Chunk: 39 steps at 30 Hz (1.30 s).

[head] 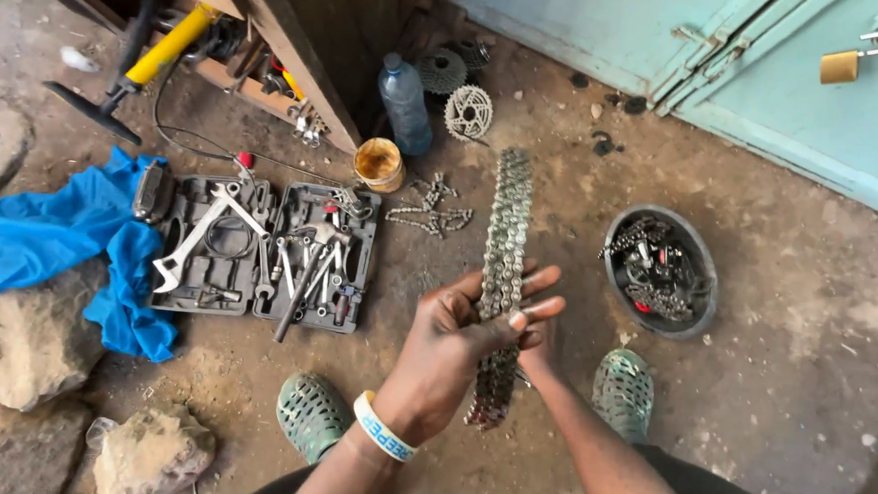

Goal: The person scrubs a bicycle chain with a toothbrush, holding it in their left hand and brushing with their right. They repeatedly dip the brush into a small container of liquid and continue scrubbing different sections of the chain.

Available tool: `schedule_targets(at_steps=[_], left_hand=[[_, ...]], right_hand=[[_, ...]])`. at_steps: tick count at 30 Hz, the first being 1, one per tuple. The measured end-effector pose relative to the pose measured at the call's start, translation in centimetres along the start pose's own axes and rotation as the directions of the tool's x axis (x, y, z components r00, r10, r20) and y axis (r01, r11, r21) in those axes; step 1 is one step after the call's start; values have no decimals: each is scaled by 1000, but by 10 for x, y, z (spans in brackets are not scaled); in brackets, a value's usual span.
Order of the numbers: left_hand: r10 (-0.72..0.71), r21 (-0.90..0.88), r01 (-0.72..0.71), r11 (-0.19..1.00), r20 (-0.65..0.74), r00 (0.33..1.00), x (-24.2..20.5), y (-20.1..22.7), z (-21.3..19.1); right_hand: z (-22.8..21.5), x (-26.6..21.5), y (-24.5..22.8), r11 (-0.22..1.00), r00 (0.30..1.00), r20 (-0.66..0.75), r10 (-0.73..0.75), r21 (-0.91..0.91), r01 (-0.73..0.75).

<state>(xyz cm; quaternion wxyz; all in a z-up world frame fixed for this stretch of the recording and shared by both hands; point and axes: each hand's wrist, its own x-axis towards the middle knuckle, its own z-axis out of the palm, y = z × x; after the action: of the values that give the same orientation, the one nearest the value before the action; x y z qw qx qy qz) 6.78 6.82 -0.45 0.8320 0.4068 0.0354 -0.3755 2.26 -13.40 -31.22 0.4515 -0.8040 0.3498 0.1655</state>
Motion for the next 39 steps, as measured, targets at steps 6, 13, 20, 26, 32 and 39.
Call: schedule_targets(at_steps=[6, 13, 20, 26, 32, 39], left_hand=[[22, -73, -18, 997, 54, 998, -7, 2, 2], [22, -120, -14, 993, 65, 998, -11, 6, 11], [2, -88, -3, 996, -10, 1000, -7, 3, 19], [28, -42, -29, 999, -14, 1000, -3, -17, 20], [-55, -119, 48, 992, -59, 997, -1, -24, 16], [-61, -106, 53, 993, -69, 996, -4, -20, 24]], right_hand=[[-52, -12, -48, 999, 999, 33, 24, -35, -23], [-130, -47, -66, 994, 996, 26, 81, -76, -79], [-212, -157, -109, 956, 962, -221, -158, 210, 205], [-187, -226, -162, 911, 891, -228, -392, 40, 411], [-209, -209, -144, 903, 866, -269, -422, -36, 429], [-222, -193, -145, 889, 856, -242, -458, -117, 443]])
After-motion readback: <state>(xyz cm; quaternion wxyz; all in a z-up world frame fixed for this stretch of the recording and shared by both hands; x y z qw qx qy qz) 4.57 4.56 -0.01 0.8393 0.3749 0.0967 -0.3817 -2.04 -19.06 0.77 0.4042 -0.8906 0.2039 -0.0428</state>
